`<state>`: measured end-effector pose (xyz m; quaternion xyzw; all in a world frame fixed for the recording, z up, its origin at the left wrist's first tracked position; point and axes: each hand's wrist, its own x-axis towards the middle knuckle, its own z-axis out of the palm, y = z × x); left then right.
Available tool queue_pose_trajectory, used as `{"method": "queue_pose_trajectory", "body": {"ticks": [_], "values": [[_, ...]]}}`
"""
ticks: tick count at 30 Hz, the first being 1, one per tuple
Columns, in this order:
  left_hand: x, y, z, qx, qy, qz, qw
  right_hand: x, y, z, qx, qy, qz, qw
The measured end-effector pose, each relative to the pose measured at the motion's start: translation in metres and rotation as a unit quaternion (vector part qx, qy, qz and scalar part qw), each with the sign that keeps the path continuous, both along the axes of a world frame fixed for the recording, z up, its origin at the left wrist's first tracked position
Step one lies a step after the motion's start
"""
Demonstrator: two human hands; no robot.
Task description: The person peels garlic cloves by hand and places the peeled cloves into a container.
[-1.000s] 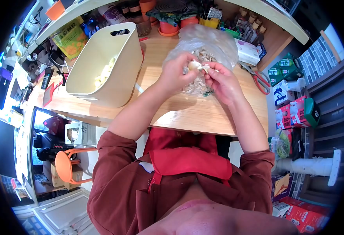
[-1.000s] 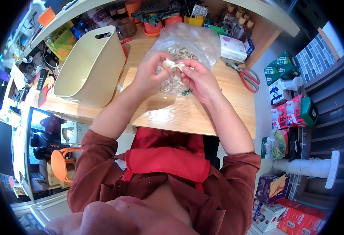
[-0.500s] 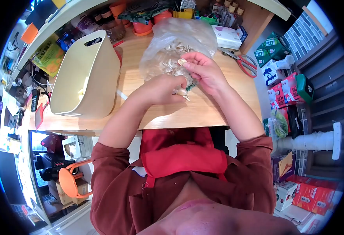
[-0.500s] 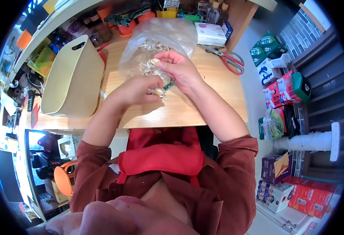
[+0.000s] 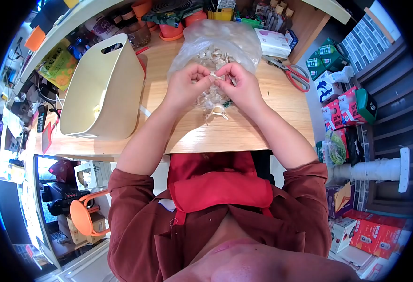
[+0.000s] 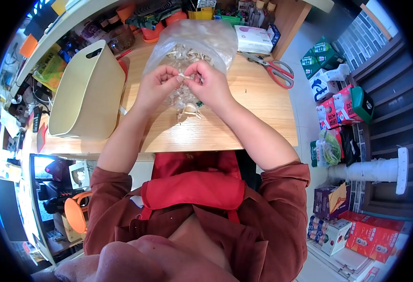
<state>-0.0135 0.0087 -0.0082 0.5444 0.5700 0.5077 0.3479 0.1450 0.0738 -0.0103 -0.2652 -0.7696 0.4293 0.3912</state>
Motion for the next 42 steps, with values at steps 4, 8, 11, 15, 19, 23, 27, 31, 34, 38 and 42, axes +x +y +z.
{"method": "queue_pose_trajectory", "body": {"ticks": [4, 8, 11, 15, 19, 23, 27, 31, 34, 38, 42], "values": [[-0.001, 0.001, -0.003, -0.003, -0.013, 0.002, 1.000, 0.000, -0.002, 0.001, 0.041, -0.015, -0.009, 0.999], [0.000, 0.003, -0.006, 0.035, -0.015, 0.026, 0.999, 0.000, -0.002, 0.001, 0.058, -0.024, -0.005, 0.998], [0.001, 0.001, -0.002, 0.020, 0.006, 0.031, 0.999, 0.000, -0.001, 0.001, 0.031, -0.023, 0.008, 0.999], [0.002, 0.000, 0.001, 0.021, 0.001, 0.037, 0.999, 0.001, 0.000, 0.002, -0.041, -0.020, 0.043, 0.998], [0.001, 0.001, -0.001, 0.031, -0.020, 0.042, 0.998, 0.001, 0.003, 0.001, -0.044, -0.029, 0.044, 0.998], [-0.001, 0.001, -0.001, 0.031, -0.011, 0.039, 0.999, 0.000, 0.004, -0.001, -0.051, -0.020, 0.050, 0.997], [-0.001, 0.001, -0.001, 0.033, 0.004, 0.035, 0.999, 0.000, 0.008, -0.007, -0.082, 0.001, 0.085, 0.993], [-0.001, -0.001, 0.002, 0.027, -0.015, 0.020, 0.999, 0.002, 0.008, -0.006, -0.168, 0.017, 0.111, 0.979], [-0.002, 0.000, 0.002, 0.028, -0.032, 0.026, 0.999, 0.004, 0.009, -0.004, -0.198, 0.043, 0.128, 0.971], [-0.005, 0.003, -0.001, 0.030, -0.035, 0.024, 0.999, 0.005, 0.009, 0.001, -0.246, 0.066, 0.145, 0.956], [-0.003, 0.002, 0.002, 0.043, -0.071, 0.007, 0.997, 0.004, 0.009, 0.003, -0.236, 0.076, 0.129, 0.960]]}}
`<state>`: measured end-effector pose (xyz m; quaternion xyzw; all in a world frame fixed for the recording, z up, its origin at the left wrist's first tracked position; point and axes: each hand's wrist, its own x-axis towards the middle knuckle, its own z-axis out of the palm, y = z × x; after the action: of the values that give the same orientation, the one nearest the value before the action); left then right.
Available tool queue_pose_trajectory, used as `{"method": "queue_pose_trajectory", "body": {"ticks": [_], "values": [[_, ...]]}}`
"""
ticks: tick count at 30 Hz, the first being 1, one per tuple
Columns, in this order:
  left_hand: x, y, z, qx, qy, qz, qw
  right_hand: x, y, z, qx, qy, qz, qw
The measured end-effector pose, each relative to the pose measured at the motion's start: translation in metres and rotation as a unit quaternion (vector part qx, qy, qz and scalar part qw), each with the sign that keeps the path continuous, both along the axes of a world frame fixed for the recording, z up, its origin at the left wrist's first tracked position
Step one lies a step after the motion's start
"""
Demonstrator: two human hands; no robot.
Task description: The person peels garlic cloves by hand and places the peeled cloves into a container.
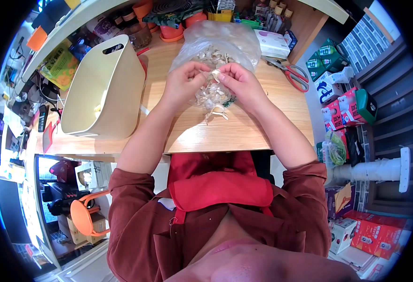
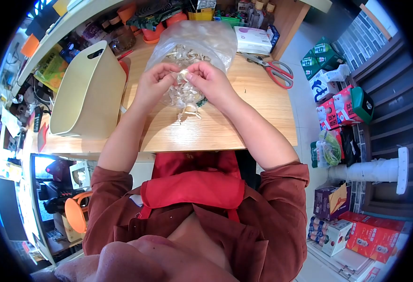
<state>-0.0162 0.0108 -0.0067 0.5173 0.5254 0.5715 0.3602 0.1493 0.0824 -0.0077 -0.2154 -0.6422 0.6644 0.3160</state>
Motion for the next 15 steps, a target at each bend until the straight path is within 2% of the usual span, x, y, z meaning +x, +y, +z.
{"method": "queue_pose_trajectory", "body": {"ticks": [1, 6, 9, 15], "values": [[0.000, 0.001, -0.002, 0.010, -0.022, 0.000, 1.000, -0.001, -0.001, 0.000, 0.005, 0.009, -0.010, 1.000], [0.007, -0.004, 0.002, 0.026, 0.146, 0.012, 0.989, -0.005, 0.002, -0.009, 0.069, 0.011, -0.042, 0.997], [0.011, -0.006, 0.003, 0.055, 0.224, 0.031, 0.973, -0.003, 0.000, -0.007, 0.124, -0.075, -0.037, 0.989], [0.016, -0.007, 0.002, 0.086, 0.287, 0.064, 0.952, -0.003, 0.001, -0.009, 0.109, -0.071, -0.044, 0.991]]}}
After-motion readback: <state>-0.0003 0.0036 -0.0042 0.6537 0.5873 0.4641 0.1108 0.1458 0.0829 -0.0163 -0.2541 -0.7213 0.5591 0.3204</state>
